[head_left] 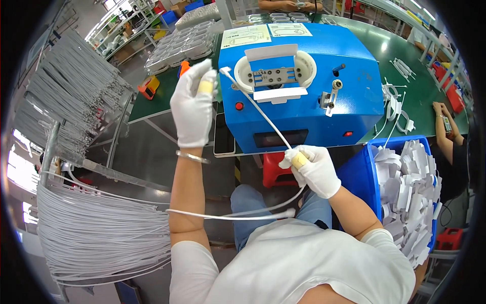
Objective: The worker is assembling and testing electrical cables using a machine.
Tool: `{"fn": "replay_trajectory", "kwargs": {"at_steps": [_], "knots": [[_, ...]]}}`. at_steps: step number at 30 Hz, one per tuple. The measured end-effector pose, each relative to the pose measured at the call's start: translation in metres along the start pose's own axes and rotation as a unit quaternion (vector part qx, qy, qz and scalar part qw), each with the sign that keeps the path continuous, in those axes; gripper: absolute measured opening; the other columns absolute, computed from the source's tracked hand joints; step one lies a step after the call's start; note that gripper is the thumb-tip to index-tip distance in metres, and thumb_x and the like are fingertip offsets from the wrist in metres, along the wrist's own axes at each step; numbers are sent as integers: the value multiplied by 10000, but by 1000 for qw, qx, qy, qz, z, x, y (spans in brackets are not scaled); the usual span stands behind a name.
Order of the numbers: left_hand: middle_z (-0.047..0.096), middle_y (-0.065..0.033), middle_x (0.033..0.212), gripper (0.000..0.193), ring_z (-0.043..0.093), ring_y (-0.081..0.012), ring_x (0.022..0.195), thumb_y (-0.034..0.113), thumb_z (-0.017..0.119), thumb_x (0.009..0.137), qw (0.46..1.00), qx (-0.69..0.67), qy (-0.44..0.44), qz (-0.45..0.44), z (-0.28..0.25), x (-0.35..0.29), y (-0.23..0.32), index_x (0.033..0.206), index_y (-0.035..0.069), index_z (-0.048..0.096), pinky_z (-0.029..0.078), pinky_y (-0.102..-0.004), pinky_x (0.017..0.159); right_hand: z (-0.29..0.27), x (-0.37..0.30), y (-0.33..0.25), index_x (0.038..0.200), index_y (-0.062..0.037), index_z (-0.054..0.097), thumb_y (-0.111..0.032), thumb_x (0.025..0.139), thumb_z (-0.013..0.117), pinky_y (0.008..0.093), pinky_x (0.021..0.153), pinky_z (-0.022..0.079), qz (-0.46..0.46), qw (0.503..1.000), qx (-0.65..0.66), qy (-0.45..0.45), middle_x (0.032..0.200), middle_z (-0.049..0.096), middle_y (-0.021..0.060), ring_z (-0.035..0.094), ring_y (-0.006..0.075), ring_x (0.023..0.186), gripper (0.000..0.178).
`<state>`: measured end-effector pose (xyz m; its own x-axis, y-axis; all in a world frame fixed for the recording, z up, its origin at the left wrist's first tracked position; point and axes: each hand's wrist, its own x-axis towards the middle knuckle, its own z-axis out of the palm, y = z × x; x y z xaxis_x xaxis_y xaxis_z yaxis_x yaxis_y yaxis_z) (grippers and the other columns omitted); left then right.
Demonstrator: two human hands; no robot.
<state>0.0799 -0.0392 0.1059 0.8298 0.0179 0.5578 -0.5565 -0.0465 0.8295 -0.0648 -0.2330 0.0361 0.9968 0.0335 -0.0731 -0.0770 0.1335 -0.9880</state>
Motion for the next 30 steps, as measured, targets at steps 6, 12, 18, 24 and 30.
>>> {"fn": "replay_trajectory", "kwargs": {"at_steps": [6,12,18,24,30], "knots": [[654,-21,837,143,585,-59,746,110,627,906,998,19,-65,-4,4,9,-17,974,-12,659,480,-200,668,-4,-12,6,782,26,663,-248,915,618,228,368,320,35,996,81,1,499,517,40,419,91,359,309],[644,-23,812,152,596,-82,718,133,591,921,991,16,-83,-100,-27,-28,-31,972,4,652,498,-225,652,-78,-26,-15,785,-11,624,-247,926,581,197,375,308,-128,974,-141,120,533,538,8,436,55,378,278],[652,-79,820,325,643,-146,651,313,591,900,760,-21,-366,-537,-66,-157,-128,977,0,635,527,-256,573,-122,23,-91,833,9,664,-161,857,633,226,621,414,-270,849,-384,243,725,597,10,513,66,683,175],[625,-46,757,523,537,-107,558,479,480,953,572,-2,-566,-594,-52,-260,-146,1059,-6,642,449,-235,518,-149,73,-86,857,11,681,-178,855,671,237,616,401,-193,884,-388,178,712,571,0,474,77,670,189],[624,-16,755,286,468,-63,535,277,573,930,661,-49,-574,-480,-47,-260,-130,1041,34,674,380,-203,494,-140,57,-95,854,-21,702,-175,840,699,218,647,400,-181,891,-355,216,724,589,-14,480,69,691,155]]}}
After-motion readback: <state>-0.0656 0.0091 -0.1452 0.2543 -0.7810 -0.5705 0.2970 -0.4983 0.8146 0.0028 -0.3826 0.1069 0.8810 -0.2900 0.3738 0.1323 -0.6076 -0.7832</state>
